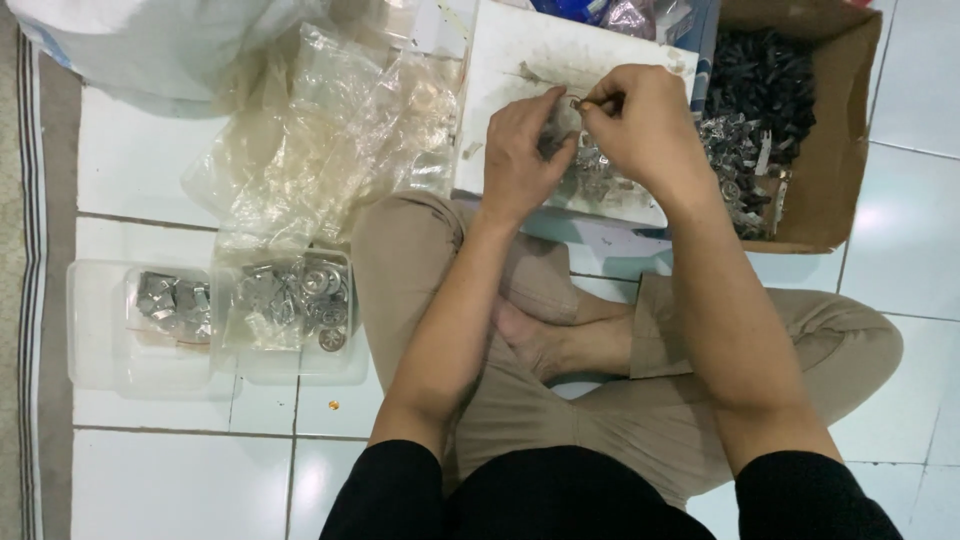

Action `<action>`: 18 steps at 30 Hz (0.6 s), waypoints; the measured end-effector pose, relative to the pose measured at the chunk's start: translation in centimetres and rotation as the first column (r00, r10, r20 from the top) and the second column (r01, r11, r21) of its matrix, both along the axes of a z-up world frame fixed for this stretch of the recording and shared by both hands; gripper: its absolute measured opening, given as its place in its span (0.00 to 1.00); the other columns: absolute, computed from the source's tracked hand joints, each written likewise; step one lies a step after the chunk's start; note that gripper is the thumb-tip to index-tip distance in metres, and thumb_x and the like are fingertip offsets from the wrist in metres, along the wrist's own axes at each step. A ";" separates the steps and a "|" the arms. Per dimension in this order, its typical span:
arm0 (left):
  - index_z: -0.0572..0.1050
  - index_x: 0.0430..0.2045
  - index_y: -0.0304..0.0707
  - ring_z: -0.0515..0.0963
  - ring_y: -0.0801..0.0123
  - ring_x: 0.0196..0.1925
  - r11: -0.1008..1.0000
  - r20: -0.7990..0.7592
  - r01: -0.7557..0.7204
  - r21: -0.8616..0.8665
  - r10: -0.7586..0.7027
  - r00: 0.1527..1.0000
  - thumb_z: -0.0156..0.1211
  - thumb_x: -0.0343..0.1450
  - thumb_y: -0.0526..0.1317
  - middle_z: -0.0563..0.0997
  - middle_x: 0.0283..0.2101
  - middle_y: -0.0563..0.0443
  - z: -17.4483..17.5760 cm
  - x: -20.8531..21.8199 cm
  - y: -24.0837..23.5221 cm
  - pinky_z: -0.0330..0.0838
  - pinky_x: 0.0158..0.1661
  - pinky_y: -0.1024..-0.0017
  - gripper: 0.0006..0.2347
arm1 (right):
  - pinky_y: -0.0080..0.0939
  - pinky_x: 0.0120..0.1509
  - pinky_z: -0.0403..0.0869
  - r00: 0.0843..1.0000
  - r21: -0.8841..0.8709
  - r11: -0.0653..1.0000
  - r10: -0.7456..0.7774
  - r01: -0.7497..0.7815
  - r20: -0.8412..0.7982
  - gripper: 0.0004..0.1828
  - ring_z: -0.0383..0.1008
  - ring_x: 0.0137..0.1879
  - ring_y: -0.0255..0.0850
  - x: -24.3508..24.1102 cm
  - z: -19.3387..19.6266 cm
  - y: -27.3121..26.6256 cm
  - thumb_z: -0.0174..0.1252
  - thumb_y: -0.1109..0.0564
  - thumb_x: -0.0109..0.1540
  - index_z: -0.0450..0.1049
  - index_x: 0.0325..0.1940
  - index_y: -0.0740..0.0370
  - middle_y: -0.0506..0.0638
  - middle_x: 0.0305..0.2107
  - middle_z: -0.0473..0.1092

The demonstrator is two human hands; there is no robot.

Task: The person sits cross-legged on the floor and sorts small metal parts from a cardboard box onto a white board. They pick up handfuls of parts, separate them by hand, and place selected pieces onto the board while leaving the rest in the box.

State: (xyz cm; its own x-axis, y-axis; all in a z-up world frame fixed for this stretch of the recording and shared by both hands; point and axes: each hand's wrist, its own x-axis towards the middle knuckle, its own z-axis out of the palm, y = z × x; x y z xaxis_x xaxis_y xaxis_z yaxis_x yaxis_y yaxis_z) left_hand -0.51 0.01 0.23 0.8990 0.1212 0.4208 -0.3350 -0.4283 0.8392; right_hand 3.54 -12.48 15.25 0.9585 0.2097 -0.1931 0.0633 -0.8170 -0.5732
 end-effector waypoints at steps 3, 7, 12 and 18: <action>0.72 0.58 0.43 0.80 0.59 0.51 0.999 0.017 -0.014 0.033 0.013 1.000 0.65 0.70 0.42 0.82 0.47 0.52 0.0 0.1 -0.1 0.71 0.57 0.59 0.20 | 0.45 0.39 0.75 0.993 -0.103 0.991 0.097 -0.089 0.073 0.08 0.77 0.35 0.44 0.8 -1.3 0.2 0.57 0.66 0.60 0.83 0.36 0.66 0.54 0.28 0.78; 0.71 0.59 0.44 0.80 0.59 0.51 1.000 0.000 -0.008 0.004 0.008 1.000 0.66 0.69 0.40 0.82 0.46 0.53 0.1 0.1 0.0 0.70 0.58 0.58 0.21 | 0.50 0.47 0.78 0.947 -0.060 0.974 0.225 -0.217 0.228 0.09 0.79 0.43 0.51 0.8 -1.1 0.0 0.63 0.61 0.66 0.84 0.46 0.69 0.60 0.37 0.80; 0.70 0.61 0.47 0.81 0.62 0.52 0.999 0.020 -0.011 -0.049 0.012 1.000 0.65 0.72 0.40 0.83 0.50 0.54 0.5 -0.2 0.2 0.71 0.60 0.60 0.20 | 0.44 0.44 0.74 0.954 0.006 0.994 0.101 -0.107 0.281 0.11 0.75 0.40 0.42 -0.3 -2.2 -3.8 0.66 0.59 0.69 0.83 0.52 0.70 0.56 0.37 0.77; 0.73 0.56 0.42 0.82 0.60 0.49 0.999 0.017 -0.014 -0.049 0.015 1.000 0.63 0.72 0.41 0.84 0.45 0.51 0.9 -0.1 0.0 0.72 0.57 0.57 0.18 | 0.53 0.59 0.69 0.986 -0.188 0.976 -0.134 0.113 -0.101 0.51 0.66 0.57 0.58 -2.4 -9.5 -6.0 0.75 0.42 0.56 0.62 0.73 0.72 0.62 0.55 0.59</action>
State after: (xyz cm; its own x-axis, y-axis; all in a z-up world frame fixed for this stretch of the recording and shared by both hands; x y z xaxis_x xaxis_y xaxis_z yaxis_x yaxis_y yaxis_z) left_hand -0.61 -0.02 1.14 0.8896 0.1550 0.4296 -0.3437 -0.3923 0.8532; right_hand 1.15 -18.44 5.76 0.9447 0.0430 -0.3252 -0.1009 -0.9053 -0.4127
